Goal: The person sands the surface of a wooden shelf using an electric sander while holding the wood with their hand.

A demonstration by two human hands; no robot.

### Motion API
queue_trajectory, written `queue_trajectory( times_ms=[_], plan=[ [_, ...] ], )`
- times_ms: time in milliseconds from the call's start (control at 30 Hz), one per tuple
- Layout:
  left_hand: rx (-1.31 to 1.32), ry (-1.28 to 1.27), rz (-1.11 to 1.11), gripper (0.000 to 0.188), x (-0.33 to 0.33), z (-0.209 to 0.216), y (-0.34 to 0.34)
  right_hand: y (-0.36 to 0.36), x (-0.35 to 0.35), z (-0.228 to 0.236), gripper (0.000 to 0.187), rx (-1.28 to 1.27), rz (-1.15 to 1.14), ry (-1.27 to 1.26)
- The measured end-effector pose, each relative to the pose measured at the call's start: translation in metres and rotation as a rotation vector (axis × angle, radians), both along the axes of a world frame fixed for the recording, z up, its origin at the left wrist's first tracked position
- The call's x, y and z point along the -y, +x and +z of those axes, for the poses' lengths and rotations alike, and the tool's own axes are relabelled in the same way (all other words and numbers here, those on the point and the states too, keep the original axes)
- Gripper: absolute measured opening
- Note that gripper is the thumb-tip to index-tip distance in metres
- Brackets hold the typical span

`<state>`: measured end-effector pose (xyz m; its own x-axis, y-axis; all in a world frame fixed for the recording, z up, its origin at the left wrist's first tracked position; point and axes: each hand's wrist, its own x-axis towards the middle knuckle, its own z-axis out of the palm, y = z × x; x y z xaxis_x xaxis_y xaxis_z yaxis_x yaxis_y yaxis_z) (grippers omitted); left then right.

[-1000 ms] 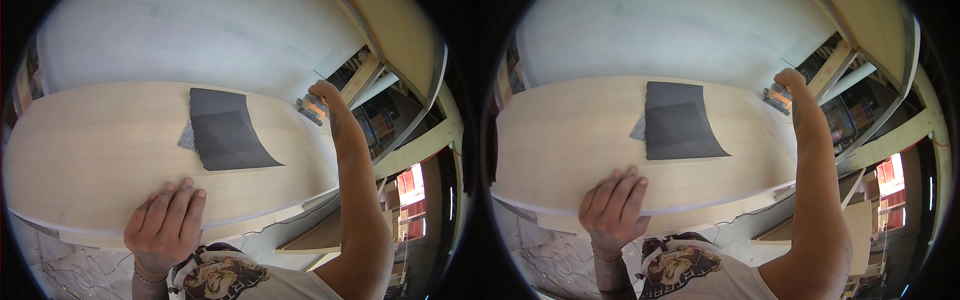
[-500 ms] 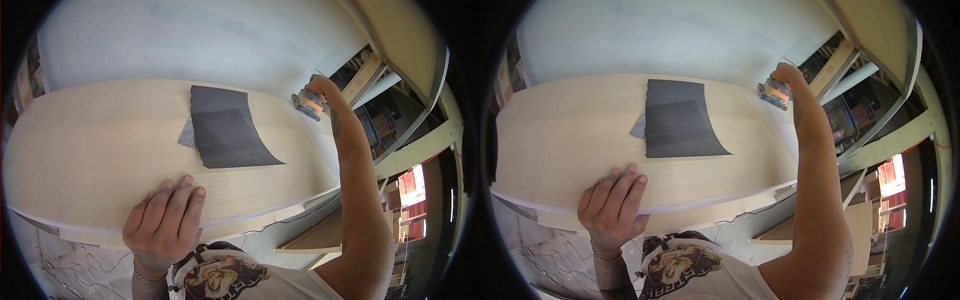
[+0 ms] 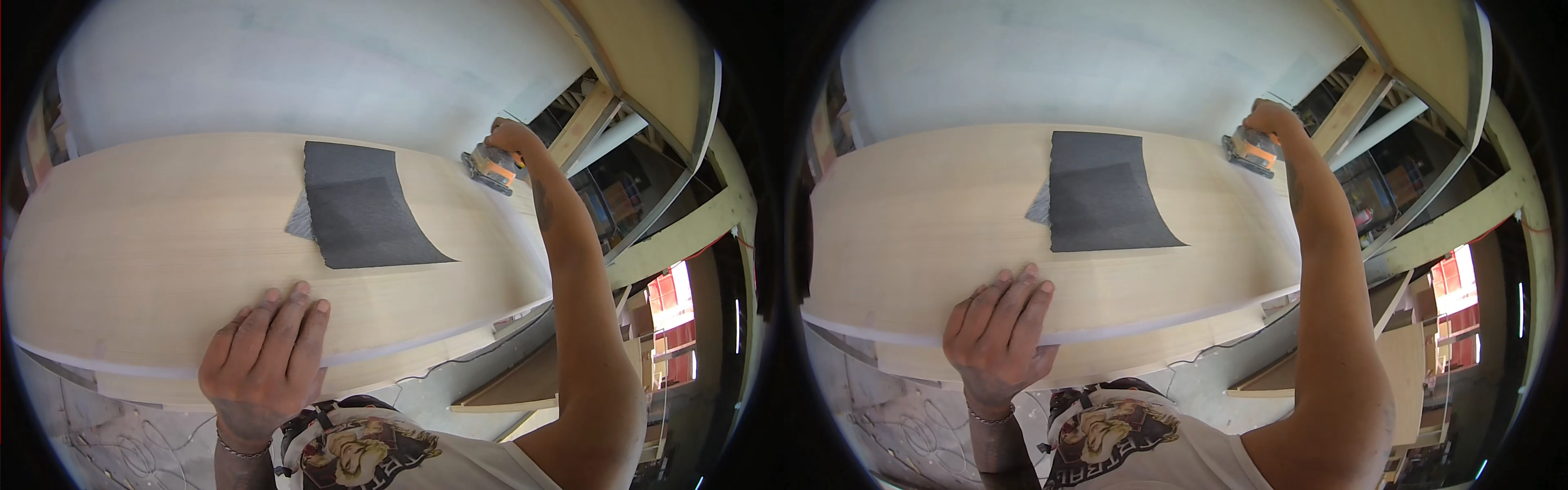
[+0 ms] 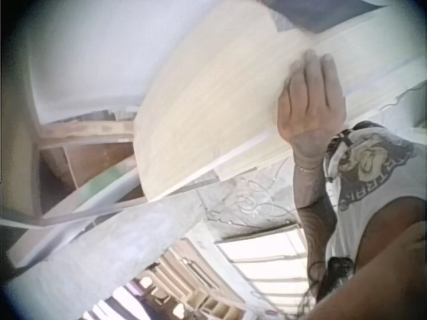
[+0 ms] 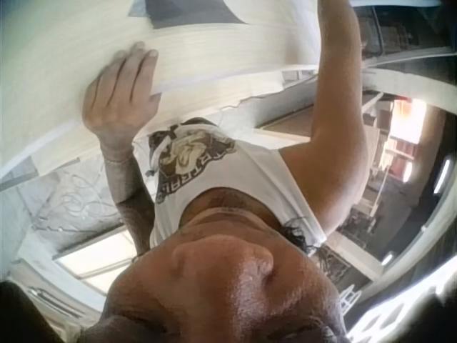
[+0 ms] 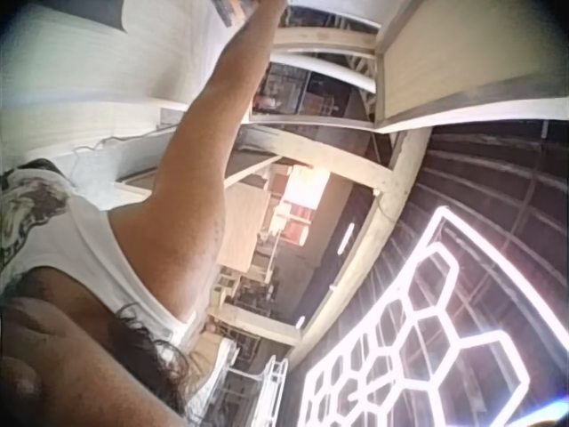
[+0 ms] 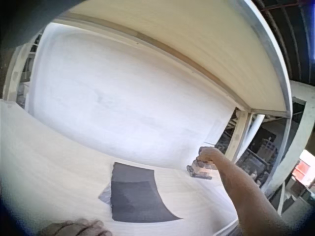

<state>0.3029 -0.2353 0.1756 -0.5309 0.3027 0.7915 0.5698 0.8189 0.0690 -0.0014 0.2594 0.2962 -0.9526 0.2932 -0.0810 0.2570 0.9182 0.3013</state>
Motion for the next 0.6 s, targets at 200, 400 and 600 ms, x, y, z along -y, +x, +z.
queue_trajectory(
  times_ms=[200,400,600],
  plan=[
    [0.000,-0.050,0.012,0.027,-0.002,0.008,-0.009,0.011,-0.005,0.006,0.058,-0.033,0.033,-0.080],
    [-0.031,0.017,-0.023,0.041,0.007,-0.006,-0.011,-0.002,-0.024,-0.007,0.059,0.014,-0.069,0.139],
    [0.009,-0.018,0.015,0.029,0.002,0.006,-0.004,0.031,0.013,0.014,0.058,0.001,0.011,-0.006]
  ],
)
